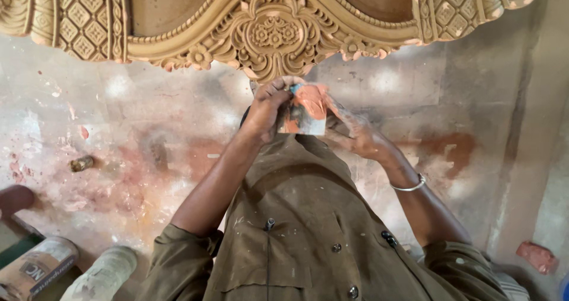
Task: The person applies a reddish-brown putty to a large, ornately carved wooden headboard using a small trowel. They scoop the putty from a larger board and carefully spread it into the intricate grooves and patterns of the woodwork, smoothing the surface as they work.
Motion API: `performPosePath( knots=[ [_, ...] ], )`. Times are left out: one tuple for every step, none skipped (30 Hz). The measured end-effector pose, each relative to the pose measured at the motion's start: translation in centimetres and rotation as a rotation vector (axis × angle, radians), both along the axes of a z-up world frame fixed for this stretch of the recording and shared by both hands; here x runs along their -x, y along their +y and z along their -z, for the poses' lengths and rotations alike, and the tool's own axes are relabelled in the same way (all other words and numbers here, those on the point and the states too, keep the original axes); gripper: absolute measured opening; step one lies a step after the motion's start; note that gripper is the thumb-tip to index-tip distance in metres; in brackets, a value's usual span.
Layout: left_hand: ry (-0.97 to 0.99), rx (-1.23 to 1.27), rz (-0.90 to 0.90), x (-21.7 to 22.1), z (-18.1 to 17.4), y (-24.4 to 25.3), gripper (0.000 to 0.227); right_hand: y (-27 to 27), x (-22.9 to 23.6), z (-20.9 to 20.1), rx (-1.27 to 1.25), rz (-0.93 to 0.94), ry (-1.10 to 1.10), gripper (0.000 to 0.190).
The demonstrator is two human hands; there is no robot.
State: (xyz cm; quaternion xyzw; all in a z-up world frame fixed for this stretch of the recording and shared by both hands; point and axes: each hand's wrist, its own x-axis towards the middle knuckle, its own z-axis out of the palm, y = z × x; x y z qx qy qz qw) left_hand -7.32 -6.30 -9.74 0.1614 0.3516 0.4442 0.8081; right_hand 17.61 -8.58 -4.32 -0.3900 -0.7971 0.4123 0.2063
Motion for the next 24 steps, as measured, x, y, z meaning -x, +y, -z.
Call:
performPosePath(
  knots=[
    [0.004,0.022,-0.022,0.5,0.0,0.1,0.028,0.2,-0.2,-0.2,0.069,0.015,-0.055,0.070],
    [0.010,0.047,-0.048,1.1,0.1,0.1,0.028,0.4,0.0,-0.5,0.141,0.023,-0.108,0.062],
    [0.015,0.072,-0.074,1.6,0.4,0.0,0.028,0.6,0.1,-1.0,0.097,0.034,-0.125,0.061],
    [0.090,-0.019,-0.058,1.8,1.0,-0.2,0.027,0.7,-0.1,-1.8,0.053,0.043,-0.141,0.060],
    [0.165,-0.108,-0.041,1.6,1.6,-0.5,0.025,0.8,0.1,-2.3,0.009,0.053,-0.156,0.059],
    [0.246,-0.191,-0.030,1.7,2.1,-1.0,0.024,1.1,0.8,-2.5,-0.015,0.024,-0.178,0.056],
    [0.268,-0.215,-0.009,1.8,2.6,-1.4,0.025,1.5,1.3,-2.5,-0.040,-0.005,-0.199,0.054],
    [0.292,-0.241,0.013,1.9,3.0,-1.5,0.026,1.8,1.9,-2.4,-0.069,-0.033,-0.217,0.052],
    [0.316,-0.266,0.036,2.1,3.2,-1.7,0.027,1.9,2.6,-2.1,-0.086,-0.062,-0.252,0.053],
    [0.311,-0.256,0.024,2.5,3.5,-1.6,0.028,2.0,3.5,-1.7,-0.106,-0.090,-0.286,0.055],
    [0.307,-0.246,0.012,3.0,3.7,-1.6,0.029,2.1,4.3,-1.2,-0.127,-0.119,-0.320,0.056],
    [0.301,-0.233,-0.002,3.6,4.0,-1.7,0.030,2.2,4.8,-0.8,-0.087,-0.134,-0.316,0.055],
    [0.331,-0.160,-0.062,4.4,4.4,-2.0,0.028,2.3,5.3,-0.4,-0.046,-0.149,-0.313,0.053],
    [0.350,-0.090,-0.118,4.7,4.8,-2.2,0.026,2.5,5.6,-0.2,-0.007,-0.160,-0.321,0.052],
    [0.367,-0.020,-0.174,5.1,5.2,-2.6,0.025,2.7,6.1,0.3,-0.020,-0.186,-0.238,0.050],
    [0.305,0.008,-0.227,5.5,5.7,-2.9,0.026,3.1,6.8,0.7,-0.034,-0.211,-0.159,0.049],
    [0.242,0.035,-0.279,6.3,6.1,-3.3,0.026,3.6,7.4,1.0,-0.047,-0.236,-0.080,0.048],
    [0.178,0.059,-0.334,7.2,6.5,-3.5,0.027,4.2,8.1,1.1,0.011,-0.270,-0.095,0.048],
    [0.139,0.106,-0.360,8.0,6.9,-3.7,0.027,4.8,8.9,1.1,0.068,-0.304,-0.110,0.049],
    [0.096,0.153,-0.387,8.9,7.4,-3.8,0.026,5.4,9.8,1.1,0.127,-0.339,-0.129,0.050],
    [0.053,0.201,-0.413,9.8,8.0,-4.0,0.026,6.1,10.9,1.1,0.132,-0.386,-0.132,0.049],
    [0.087,0.218,-0.457,10.7,8.7,-4.1,0.025,6.9,12.0,1.1,0.138,-0.434,-0.138,0.048],
    [0.121,0.236,-0.501,11.7,9.4,-4.2,0.025,7.8,13.1,1.1,0.145,-0.482,-0.144,0.046],
    [0.153,0.252,-0.548,12.7,9.9,-4.2,0.024,9.0,14.2,1.0,0.242,-0.540,-0.106,0.046]
  ],
)
